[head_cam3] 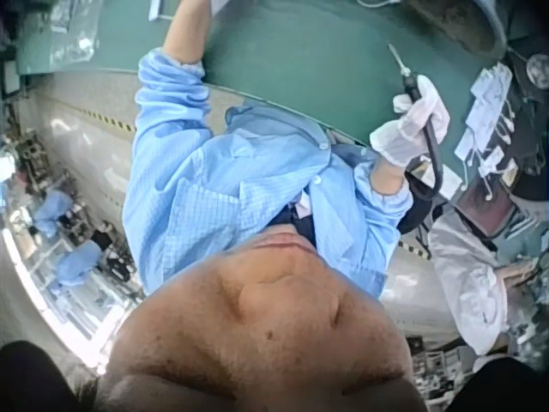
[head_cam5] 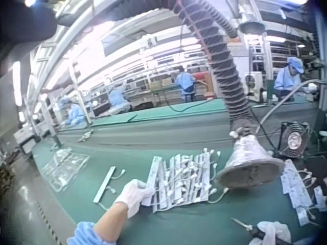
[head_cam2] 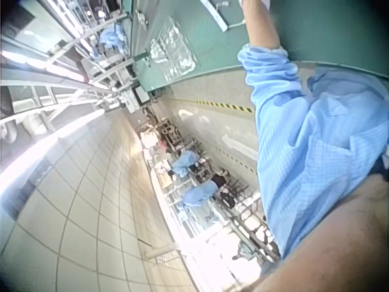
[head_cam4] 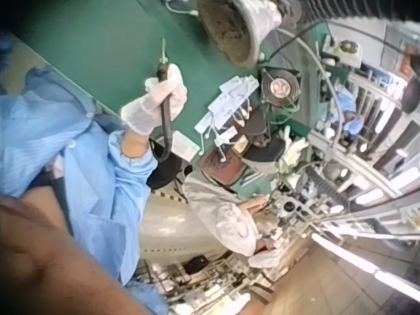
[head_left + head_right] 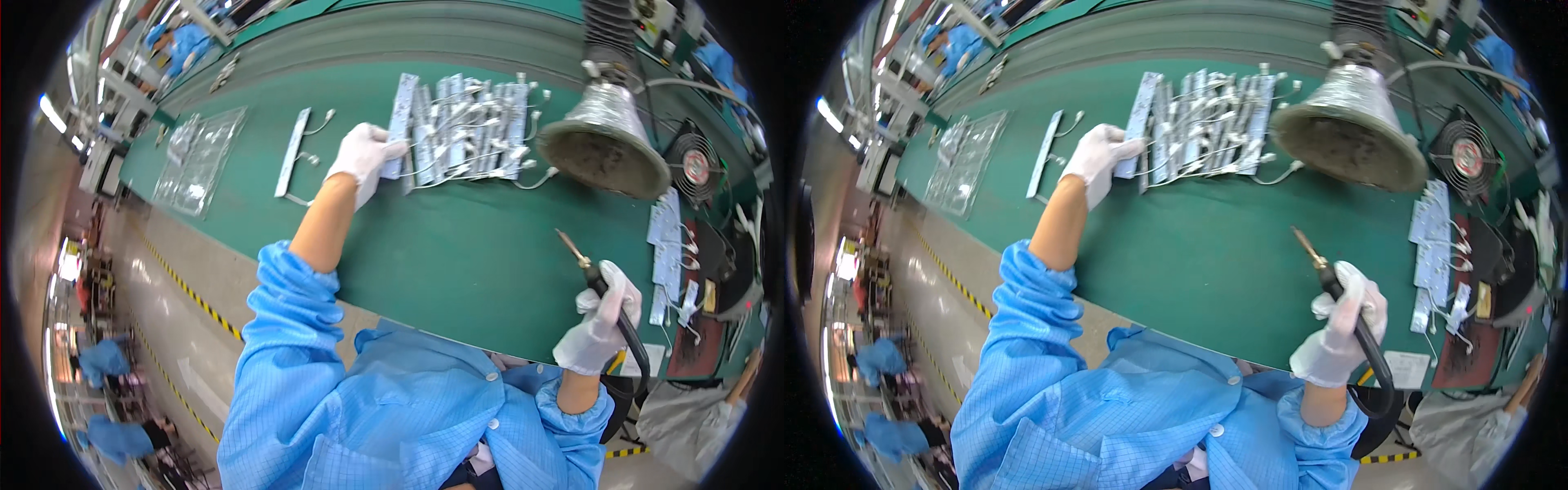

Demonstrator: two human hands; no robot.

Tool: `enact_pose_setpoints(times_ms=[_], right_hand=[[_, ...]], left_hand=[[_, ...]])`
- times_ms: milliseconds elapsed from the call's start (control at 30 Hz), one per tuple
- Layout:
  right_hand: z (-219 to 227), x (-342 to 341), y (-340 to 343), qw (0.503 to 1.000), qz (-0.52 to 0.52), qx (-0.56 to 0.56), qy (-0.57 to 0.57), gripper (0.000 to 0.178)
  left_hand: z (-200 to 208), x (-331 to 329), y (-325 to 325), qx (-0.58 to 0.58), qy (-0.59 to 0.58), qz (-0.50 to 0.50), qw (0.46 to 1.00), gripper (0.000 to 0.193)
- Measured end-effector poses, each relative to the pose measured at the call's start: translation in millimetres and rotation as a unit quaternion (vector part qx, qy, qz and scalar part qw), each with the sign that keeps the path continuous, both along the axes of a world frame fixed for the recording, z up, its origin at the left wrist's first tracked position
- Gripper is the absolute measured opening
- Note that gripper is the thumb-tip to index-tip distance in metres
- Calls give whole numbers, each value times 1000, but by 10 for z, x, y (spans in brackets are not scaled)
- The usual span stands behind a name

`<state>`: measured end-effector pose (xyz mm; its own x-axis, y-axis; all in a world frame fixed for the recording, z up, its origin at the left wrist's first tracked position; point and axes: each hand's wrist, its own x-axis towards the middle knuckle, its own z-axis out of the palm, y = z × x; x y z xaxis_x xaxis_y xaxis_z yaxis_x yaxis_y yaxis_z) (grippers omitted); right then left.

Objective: Soldering wires onto LED light strips at a manual assembly station.

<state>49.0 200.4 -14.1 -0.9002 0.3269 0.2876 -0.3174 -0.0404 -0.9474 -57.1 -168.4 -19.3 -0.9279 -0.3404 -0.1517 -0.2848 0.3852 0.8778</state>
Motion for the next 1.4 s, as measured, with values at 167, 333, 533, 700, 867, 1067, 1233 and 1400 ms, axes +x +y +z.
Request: enact_pose_setpoints(times_ms=[167,333,533,700,867,1067,1233,1400], right_hand=[[69,-23,-59,1000,6,0,-25,21],[75,-51,-3,980,-22,159,115,20],[51,-29,30,992,-51,90,70,28],[-14,-90,74,987,-92,102,80,24],[-112,-161,73,961,-150,186,136,29],[-47,18,31,967,-18,227,112,20],[-90,-51,119,855,48,438,273,24],[-45,-14,70,930,120,297,181,22]], left_hand=[[-22,154,-203,475,177,-27,862,29],[146,166,-85,406,217,-60,886,34],[470,396,191,552,332,-116,756,32],[561,689,237,422,16,-477,771,34],[680,648,1151,22,-189,-437,879,45],[319,550,1566,-84,-21,-379,921,37],[228,612,1543,-104,42,-375,920,30],[122,602,1540,-127,97,-390,907,28]])
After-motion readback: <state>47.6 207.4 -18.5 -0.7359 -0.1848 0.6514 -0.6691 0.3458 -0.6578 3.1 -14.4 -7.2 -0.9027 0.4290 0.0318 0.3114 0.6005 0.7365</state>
